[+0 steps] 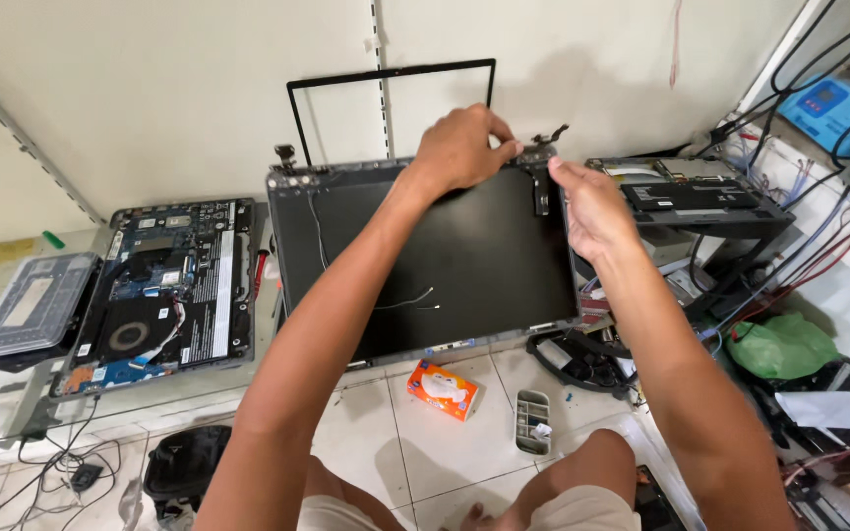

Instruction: The person uses a screwdriver to remove screws from a laptop screen bezel and places them in a tray. They then use pliers to remove a small metal bracket from the bezel and set it aside. The person continues to remove additional screws from the bezel.

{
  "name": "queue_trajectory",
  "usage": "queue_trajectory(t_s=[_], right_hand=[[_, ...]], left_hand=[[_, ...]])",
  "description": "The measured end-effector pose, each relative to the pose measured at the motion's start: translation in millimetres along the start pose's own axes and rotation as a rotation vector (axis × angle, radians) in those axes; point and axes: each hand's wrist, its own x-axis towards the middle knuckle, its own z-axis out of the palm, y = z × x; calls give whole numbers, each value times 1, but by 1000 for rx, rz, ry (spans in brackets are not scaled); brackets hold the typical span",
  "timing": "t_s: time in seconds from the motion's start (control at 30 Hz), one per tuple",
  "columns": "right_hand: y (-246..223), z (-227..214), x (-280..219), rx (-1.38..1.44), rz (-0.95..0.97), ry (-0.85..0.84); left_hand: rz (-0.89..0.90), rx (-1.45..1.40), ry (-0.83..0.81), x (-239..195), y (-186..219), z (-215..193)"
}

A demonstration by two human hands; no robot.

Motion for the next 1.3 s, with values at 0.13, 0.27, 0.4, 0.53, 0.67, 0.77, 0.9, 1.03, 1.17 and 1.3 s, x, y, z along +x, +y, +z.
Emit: queue_trajectory(t_s=[0.13,0.27,0.4,0.53,0.67,0.77,0.9,1.03,1.17,1.3], right_hand=[[14,-12,-7,-29,126,-10],[20,-15,-18,-121,258,-8],[66,-38,8,-235,288,-11],[85,-43,14,-191,351,-38],[119,-55,31,-224,396,-49],[138,-59,42,-248,417,-68],[144,-54,38,-270,442,-70],[161,-62,52,-279,449,-69],[177,-65,62,-281,452,-62],[178,-57,65,-363,428,-82]], left_hand=[[-16,-49,-51,-1,-17,29],[-60,-117,-133,-1,-43,67],[-85,-119,-211,-2,-58,86],[-129,-148,-233,-1,-77,115],[-185,-165,-254,6,-98,143],[-215,-165,-257,8,-110,157],[-251,-153,-265,6,-117,165],[-273,-177,-277,5,-120,170],[-282,-198,-276,10,-124,172],[-276,-174,-279,17,-133,175]])
